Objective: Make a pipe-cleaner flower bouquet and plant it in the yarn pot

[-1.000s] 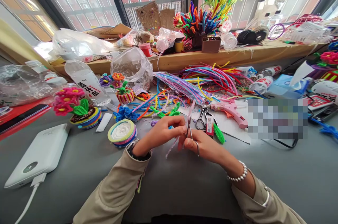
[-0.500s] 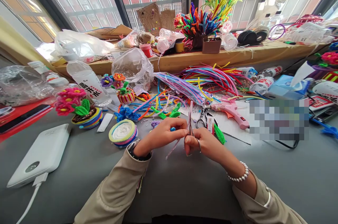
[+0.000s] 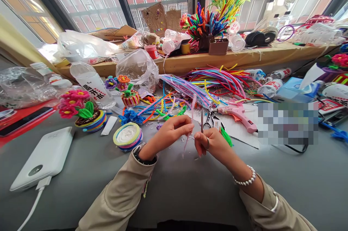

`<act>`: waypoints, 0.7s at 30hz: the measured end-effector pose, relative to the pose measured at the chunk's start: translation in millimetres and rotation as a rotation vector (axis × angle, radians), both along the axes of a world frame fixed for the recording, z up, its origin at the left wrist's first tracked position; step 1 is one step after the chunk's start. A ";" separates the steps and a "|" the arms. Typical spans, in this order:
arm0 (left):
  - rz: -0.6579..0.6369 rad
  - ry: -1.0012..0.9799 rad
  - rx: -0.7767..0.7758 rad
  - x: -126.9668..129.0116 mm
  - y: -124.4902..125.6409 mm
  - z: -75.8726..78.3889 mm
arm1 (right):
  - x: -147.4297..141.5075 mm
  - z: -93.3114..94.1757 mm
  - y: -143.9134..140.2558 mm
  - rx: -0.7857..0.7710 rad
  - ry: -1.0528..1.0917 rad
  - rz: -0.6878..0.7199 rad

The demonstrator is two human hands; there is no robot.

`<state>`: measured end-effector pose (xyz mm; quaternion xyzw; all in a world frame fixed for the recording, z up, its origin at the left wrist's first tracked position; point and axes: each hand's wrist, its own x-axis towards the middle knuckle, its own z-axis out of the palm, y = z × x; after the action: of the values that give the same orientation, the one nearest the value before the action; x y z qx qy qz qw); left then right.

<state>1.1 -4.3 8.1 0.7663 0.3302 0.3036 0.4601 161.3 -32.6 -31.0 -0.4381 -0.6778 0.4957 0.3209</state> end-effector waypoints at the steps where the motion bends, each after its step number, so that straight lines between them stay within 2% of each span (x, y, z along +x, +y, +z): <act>1: 0.031 -0.039 -0.010 0.3 0.2 0.2 | -0.6 0.2 -0.3 -0.010 -0.007 0.041; 3: 0.025 -0.120 -0.079 0.8 0.3 0.8 | -2.1 -0.2 -1.2 -0.038 -0.034 0.130; 5: -0.065 -0.175 -0.187 0.8 0.0 1.6 | -3.2 -1.3 -2.3 -0.050 -0.062 0.184; 7: -0.149 -0.199 -0.264 0.5 -0.4 1.9 | -3.7 -2.0 -3.4 -0.055 -0.072 0.191; 9: -0.176 -0.217 -0.288 -0.2 -0.5 1.7 | -3.3 -1.5 -4.0 -0.078 -0.068 0.190; 18: -0.193 -0.354 -0.366 -0.8 -1.2 5.1 | 1.4 5.5 -2.6 -0.068 0.182 0.393; 21: -0.107 -0.382 -0.343 -1.2 -0.1 5.8 | 1.4 5.1 -1.7 -0.102 0.184 0.318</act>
<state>-0.1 -4.4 13.9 0.6224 0.2430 0.3573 0.6527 162.7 -34.3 -25.9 -0.2940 -0.6802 0.6117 0.2768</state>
